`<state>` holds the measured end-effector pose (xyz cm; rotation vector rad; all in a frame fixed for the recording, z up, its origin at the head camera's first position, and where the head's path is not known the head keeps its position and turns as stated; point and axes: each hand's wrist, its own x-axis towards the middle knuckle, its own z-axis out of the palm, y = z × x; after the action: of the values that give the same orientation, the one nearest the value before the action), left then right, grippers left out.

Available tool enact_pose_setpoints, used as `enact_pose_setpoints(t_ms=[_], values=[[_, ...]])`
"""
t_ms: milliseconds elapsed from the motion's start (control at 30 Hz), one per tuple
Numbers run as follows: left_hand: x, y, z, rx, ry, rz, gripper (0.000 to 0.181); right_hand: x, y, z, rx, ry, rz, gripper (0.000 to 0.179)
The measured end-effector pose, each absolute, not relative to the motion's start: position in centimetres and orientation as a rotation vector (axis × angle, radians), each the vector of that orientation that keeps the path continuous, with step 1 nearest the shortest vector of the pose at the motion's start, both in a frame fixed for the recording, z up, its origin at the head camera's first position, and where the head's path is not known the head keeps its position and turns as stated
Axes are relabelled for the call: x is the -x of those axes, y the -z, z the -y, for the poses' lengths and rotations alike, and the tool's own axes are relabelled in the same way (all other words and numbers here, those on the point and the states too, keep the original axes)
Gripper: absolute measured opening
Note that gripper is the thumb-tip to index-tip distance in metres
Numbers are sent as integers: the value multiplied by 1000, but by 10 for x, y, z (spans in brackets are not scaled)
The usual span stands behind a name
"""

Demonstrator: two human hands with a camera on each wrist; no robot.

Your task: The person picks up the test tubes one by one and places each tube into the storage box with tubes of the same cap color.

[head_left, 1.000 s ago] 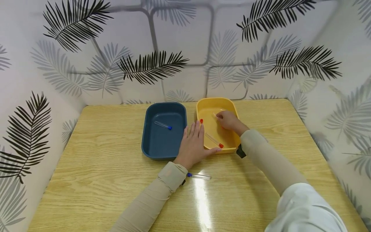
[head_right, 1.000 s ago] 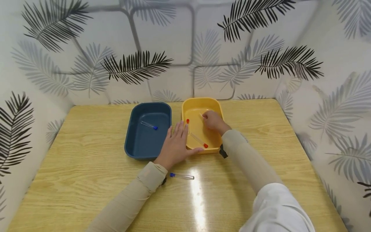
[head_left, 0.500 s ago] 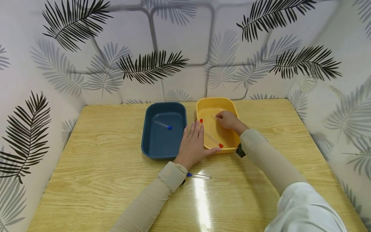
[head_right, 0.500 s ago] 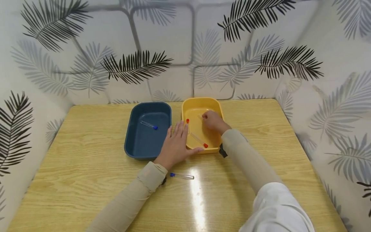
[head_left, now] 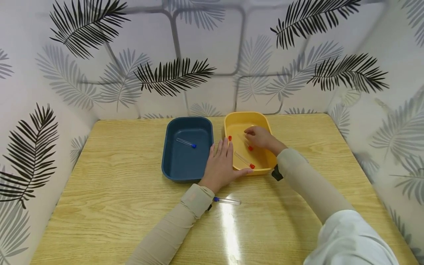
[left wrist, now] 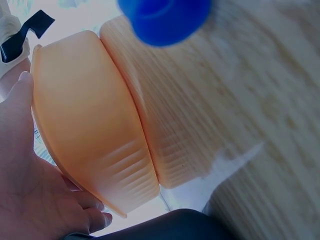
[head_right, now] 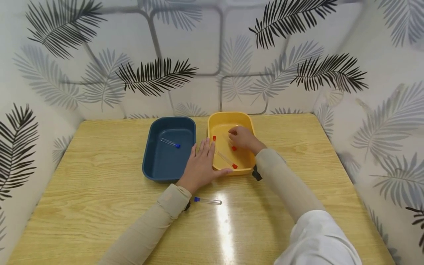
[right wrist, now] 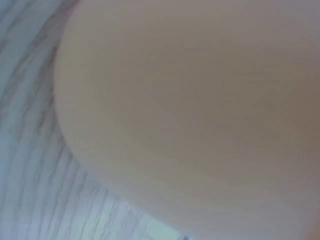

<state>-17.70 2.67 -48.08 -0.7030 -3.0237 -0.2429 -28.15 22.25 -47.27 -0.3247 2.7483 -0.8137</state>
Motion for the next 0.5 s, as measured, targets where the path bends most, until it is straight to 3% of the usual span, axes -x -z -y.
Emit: enact_pose_setpoints(t_ms=[500], values=[[177, 482, -28, 699, 238, 3029, 116, 233, 448, -238, 553, 949, -2828, 30]])
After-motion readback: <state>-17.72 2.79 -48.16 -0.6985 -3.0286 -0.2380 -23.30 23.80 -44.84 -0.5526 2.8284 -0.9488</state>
